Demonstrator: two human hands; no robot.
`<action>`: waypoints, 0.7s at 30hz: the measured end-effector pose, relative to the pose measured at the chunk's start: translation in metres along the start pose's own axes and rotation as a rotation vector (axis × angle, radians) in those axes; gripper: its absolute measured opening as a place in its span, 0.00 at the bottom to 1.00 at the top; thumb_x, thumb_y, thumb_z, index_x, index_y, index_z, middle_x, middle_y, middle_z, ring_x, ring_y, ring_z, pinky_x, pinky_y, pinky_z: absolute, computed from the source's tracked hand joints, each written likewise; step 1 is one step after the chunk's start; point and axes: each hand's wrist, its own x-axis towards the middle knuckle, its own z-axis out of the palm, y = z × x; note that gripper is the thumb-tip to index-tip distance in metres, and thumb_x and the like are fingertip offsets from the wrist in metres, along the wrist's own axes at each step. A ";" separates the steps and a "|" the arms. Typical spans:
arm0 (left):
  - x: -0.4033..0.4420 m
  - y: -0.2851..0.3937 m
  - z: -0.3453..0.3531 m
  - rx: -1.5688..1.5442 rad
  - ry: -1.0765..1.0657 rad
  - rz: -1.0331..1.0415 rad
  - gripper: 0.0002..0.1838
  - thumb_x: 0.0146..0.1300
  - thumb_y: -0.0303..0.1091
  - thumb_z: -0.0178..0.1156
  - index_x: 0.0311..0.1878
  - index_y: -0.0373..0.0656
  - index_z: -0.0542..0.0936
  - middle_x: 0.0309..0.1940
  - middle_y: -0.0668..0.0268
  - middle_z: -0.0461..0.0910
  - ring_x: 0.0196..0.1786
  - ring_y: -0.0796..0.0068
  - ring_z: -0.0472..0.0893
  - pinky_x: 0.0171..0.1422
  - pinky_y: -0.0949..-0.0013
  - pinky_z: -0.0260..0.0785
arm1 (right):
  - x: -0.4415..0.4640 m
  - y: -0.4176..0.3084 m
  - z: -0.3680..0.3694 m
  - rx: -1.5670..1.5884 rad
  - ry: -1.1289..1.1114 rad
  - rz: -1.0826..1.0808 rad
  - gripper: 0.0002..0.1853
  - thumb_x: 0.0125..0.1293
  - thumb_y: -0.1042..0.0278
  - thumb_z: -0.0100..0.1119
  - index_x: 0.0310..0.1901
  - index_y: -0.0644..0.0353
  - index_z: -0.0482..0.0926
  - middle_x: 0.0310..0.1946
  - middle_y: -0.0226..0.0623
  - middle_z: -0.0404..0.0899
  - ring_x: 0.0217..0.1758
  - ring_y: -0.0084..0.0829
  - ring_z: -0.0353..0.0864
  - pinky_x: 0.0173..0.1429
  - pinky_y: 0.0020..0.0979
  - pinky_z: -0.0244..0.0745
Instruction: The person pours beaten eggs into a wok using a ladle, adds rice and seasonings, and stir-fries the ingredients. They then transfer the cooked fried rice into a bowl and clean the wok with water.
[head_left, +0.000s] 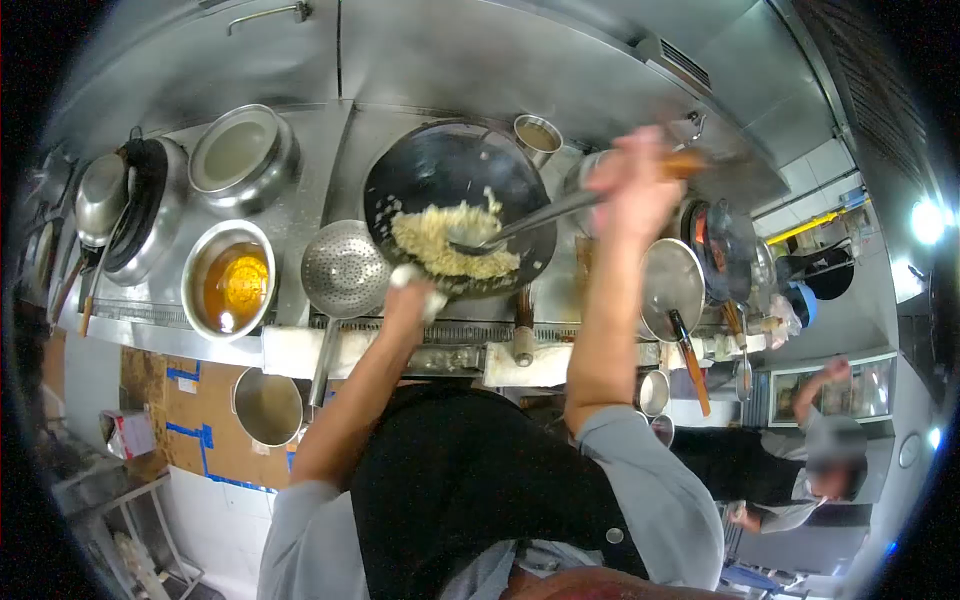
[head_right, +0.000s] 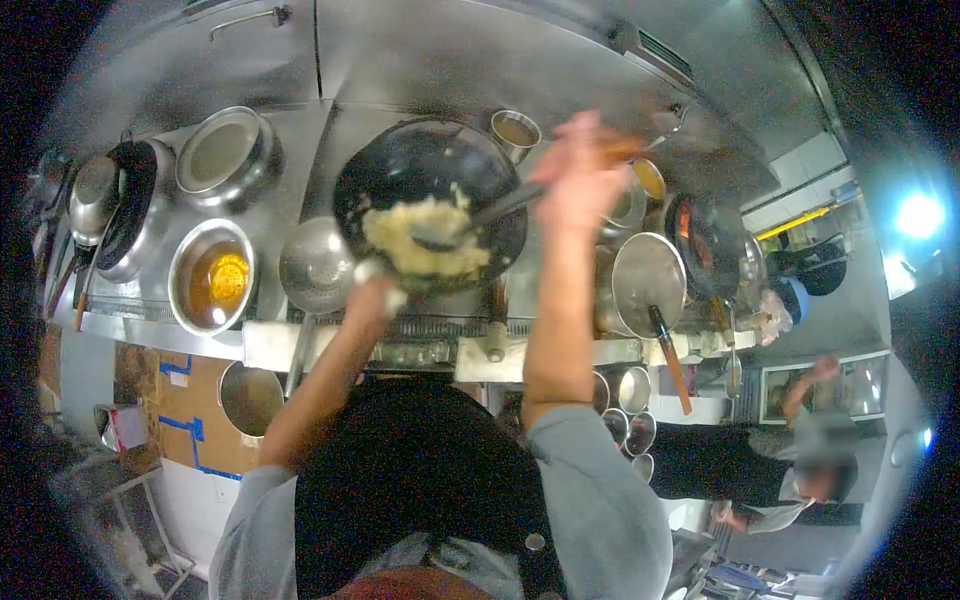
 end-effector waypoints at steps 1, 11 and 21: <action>0.004 0.026 0.015 -0.058 0.016 -0.074 0.10 0.64 0.29 0.62 0.47 0.38 0.79 0.35 0.60 0.80 0.35 0.67 0.81 0.33 0.61 0.72 | -0.014 0.042 0.012 -0.144 0.054 0.044 0.18 0.78 0.55 0.59 0.35 0.62 0.76 0.15 0.28 0.69 0.15 0.23 0.70 0.21 0.28 0.66; -0.044 -0.011 -0.030 -0.181 -0.071 -0.082 0.24 0.62 0.22 0.60 0.62 0.32 0.72 0.48 0.52 0.81 0.41 0.61 0.84 0.40 0.59 0.80 | 0.003 -0.057 -0.042 0.181 -0.109 -0.091 0.18 0.76 0.54 0.61 0.36 0.61 0.76 0.17 0.25 0.67 0.17 0.21 0.63 0.24 0.29 0.61; -0.026 -0.031 -0.042 -0.155 -0.093 0.051 0.10 0.61 0.27 0.61 0.45 0.38 0.79 0.35 0.62 0.80 0.34 0.68 0.80 0.35 0.62 0.73 | 0.013 -0.001 -0.037 -0.006 0.071 -0.133 0.18 0.77 0.56 0.60 0.32 0.62 0.79 0.15 0.26 0.69 0.15 0.20 0.66 0.21 0.28 0.60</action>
